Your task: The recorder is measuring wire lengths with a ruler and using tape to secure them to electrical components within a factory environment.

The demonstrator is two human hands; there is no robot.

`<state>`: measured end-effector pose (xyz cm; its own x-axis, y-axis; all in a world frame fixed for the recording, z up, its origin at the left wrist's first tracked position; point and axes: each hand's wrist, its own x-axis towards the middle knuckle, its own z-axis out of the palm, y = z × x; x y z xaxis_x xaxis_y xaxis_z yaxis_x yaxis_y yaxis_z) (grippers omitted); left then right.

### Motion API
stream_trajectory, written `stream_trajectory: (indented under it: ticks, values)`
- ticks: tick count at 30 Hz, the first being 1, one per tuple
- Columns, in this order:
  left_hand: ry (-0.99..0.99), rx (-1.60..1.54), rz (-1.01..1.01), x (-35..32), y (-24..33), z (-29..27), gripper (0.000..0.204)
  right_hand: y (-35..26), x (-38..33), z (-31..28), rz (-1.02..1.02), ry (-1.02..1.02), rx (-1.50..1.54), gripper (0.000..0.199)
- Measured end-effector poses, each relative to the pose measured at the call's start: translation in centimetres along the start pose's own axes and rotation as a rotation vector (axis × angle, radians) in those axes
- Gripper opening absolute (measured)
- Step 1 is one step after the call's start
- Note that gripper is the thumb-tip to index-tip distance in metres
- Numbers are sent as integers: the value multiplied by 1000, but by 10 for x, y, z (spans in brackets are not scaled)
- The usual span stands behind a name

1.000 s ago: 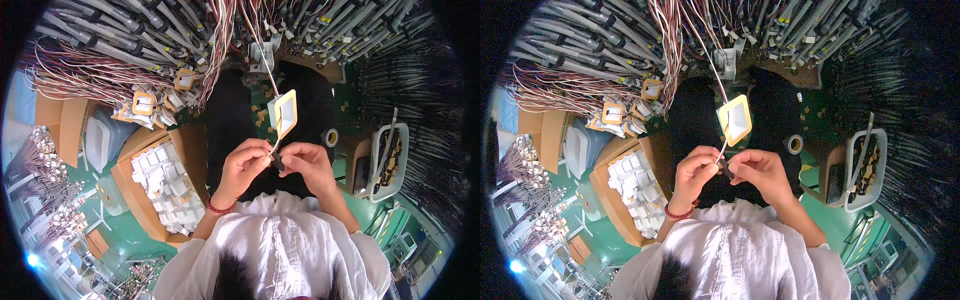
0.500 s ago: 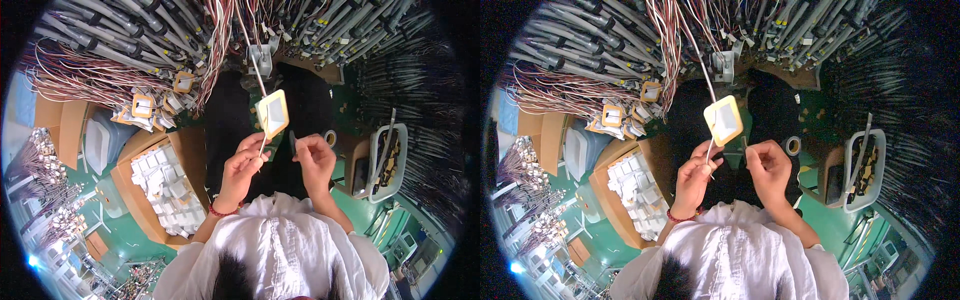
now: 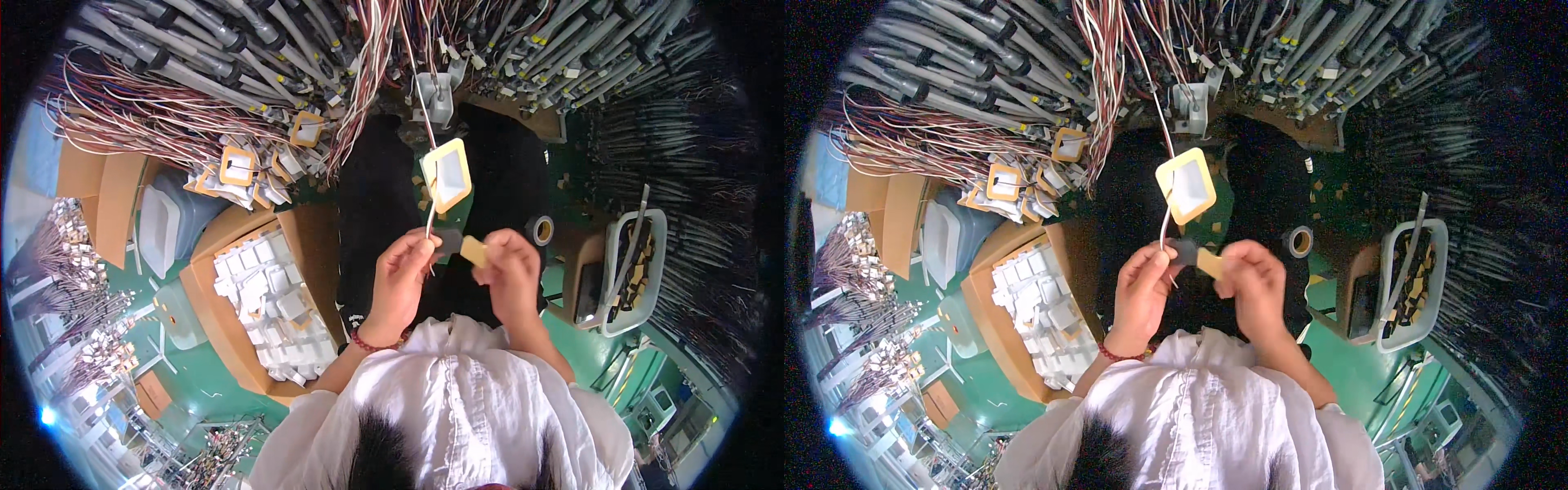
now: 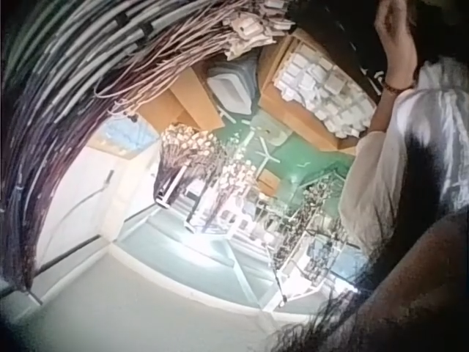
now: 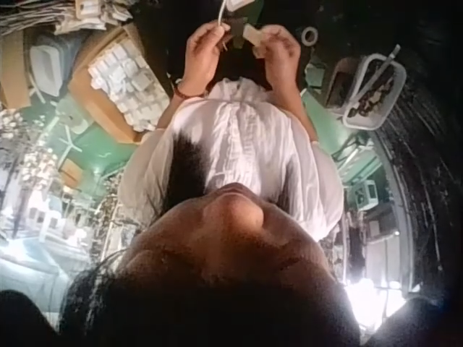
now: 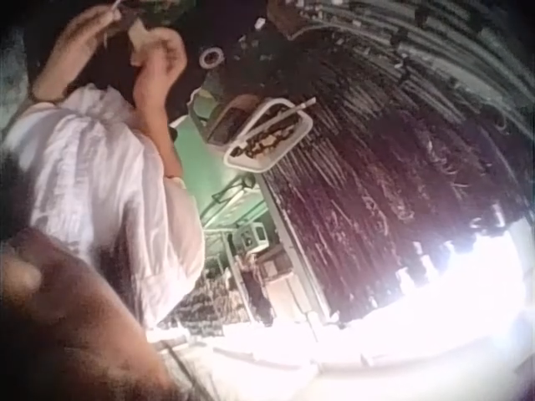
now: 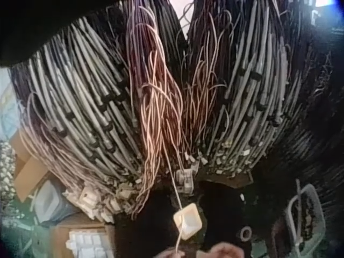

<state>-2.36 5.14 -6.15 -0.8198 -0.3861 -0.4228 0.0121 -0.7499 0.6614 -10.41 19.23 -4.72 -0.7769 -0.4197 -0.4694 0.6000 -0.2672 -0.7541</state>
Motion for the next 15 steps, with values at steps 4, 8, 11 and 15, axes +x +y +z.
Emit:
stream_trajectory:
  ticks: [4,8,11,15]
  values:
    - [19,16,18,3,10,-2,15,-8,19,-18,-471,-58,-846,12]
    - [-54,180,52,1,12,-1,15,-16,15,10,-256,-49,-527,13]
    - [-82,220,23,0,12,-2,16,-12,20,10,-173,-225,-513,9]
    - [-142,17,-8,-1,18,4,16,-6,28,11,-266,34,-413,6]
